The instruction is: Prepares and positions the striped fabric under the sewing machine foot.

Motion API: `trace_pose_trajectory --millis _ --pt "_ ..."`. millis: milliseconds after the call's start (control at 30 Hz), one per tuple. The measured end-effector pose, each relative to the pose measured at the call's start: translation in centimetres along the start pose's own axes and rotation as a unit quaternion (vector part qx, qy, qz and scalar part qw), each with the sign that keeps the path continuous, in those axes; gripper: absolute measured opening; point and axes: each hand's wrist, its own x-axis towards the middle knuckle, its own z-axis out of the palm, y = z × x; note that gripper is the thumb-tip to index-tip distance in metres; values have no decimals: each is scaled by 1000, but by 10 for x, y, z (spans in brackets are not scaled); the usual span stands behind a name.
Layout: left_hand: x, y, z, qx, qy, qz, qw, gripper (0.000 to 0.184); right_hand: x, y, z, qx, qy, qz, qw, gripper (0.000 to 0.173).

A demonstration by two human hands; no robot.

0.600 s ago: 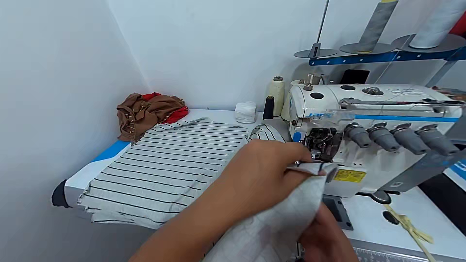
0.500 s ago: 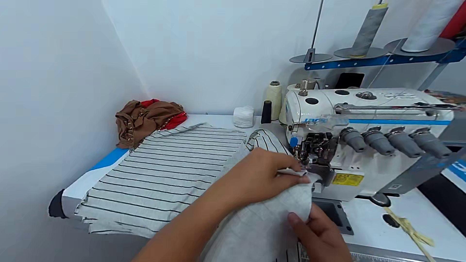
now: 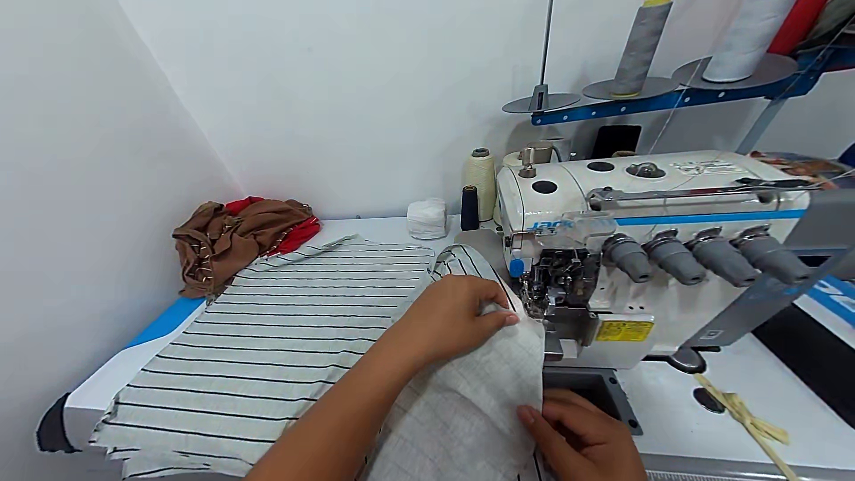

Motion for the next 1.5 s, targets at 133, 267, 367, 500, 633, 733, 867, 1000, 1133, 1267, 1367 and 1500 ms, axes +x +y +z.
trace_pose_trajectory --millis 133,267,367,500,633,733,867,1000,1133,1267,1367,1500 --pt "-9 0 -1 11 11 -22 1000 20 -6 0 1 32 3 3 999 12" --pt "-6 0 -2 27 17 -15 999 20 -5 -1 2 49 24 28 998 11" --pt "-4 1 2 61 29 -2 998 20 -5 -3 4 73 43 57 995 10" --pt "-7 3 14 149 93 93 980 11 -2 -9 4 113 36 117 986 29" --pt "-23 29 30 266 144 151 941 21 -4 -6 -7 127 -72 154 977 8" --pt "-44 46 56 259 136 95 951 34 -12 -3 -16 135 -97 121 979 11" --pt "-51 52 69 227 122 63 964 42 -15 -3 -22 150 -65 107 981 18" --pt "-40 52 69 224 104 53 968 47 -8 -2 -21 148 -37 97 984 19" --pt "-35 50 63 195 75 52 977 46 -6 0 -21 138 -24 91 986 19" --pt "-24 40 44 67 59 36 995 33 4 -4 -14 103 5 97 990 15" --pt "-8 25 26 19 13 4 1000 31 20 2 -5 73 46 84 993 14" --pt "0 -3 20 -40 95 53 993 25 26 9 -2 9 86 39 995 18"
